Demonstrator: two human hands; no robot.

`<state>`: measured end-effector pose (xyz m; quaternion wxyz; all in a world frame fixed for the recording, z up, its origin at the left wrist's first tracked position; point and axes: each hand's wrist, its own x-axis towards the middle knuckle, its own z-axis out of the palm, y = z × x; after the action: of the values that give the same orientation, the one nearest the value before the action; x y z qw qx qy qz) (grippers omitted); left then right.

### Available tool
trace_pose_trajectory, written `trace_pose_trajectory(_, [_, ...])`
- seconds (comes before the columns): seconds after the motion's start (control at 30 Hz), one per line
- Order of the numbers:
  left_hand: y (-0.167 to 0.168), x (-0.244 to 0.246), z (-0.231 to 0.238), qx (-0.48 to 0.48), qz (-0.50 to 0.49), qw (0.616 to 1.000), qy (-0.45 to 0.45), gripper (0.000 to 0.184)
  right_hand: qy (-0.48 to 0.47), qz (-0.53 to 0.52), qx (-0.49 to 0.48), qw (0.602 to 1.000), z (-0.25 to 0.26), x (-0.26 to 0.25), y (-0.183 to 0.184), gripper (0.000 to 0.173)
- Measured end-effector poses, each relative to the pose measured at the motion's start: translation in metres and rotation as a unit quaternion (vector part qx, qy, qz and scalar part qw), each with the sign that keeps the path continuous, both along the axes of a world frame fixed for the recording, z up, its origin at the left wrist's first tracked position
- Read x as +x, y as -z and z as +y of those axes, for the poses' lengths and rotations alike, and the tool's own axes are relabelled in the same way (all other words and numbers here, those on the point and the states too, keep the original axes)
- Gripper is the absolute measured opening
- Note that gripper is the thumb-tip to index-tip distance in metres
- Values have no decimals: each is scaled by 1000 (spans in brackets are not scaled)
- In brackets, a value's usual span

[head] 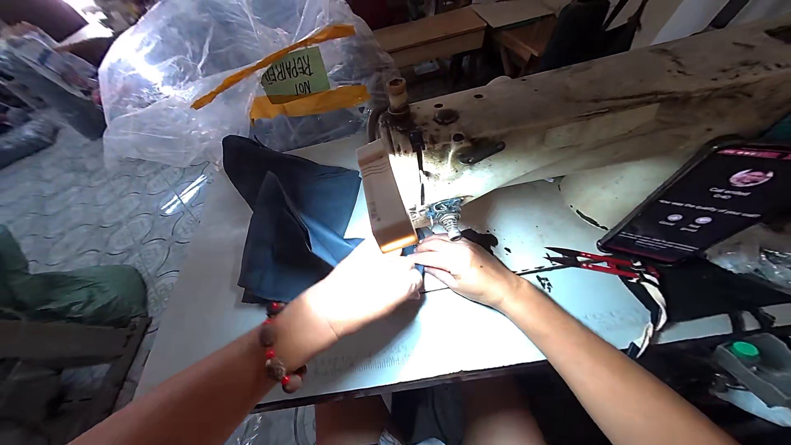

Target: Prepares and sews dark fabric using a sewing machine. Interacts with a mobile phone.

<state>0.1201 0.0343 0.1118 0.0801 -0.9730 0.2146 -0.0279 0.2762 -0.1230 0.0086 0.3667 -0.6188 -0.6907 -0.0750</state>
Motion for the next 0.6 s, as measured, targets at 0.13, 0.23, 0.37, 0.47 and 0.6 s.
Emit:
trace_pose_trajectory(0.13, [30, -3, -12, -47, -34, 998, 32, 26, -17, -50, 19, 998, -16, -20, 3, 23])
trace_pose_trajectory(0.23, [29, 1, -3, -66, -22, 996, 48, 28, -12, -35, 3, 999, -25, -31, 2, 23])
trace_pose_trajectory(0.37, [20, 0, 23, -45, 5, 999, -5, 42, -8, -7, -7, 1000, -28, -33, 1, 23])
trace_pose_trajectory(0.47, [31, -7, 29, -29, 11, 999, -32, 47, 4, -22, -5, 1000, -28, -34, 0, 23])
trace_pose_trajectory(0.6, [50, -12, 24, -92, -5, 994, -53, 47, 26, -42, 6, 999, -31, -34, 0, 22])
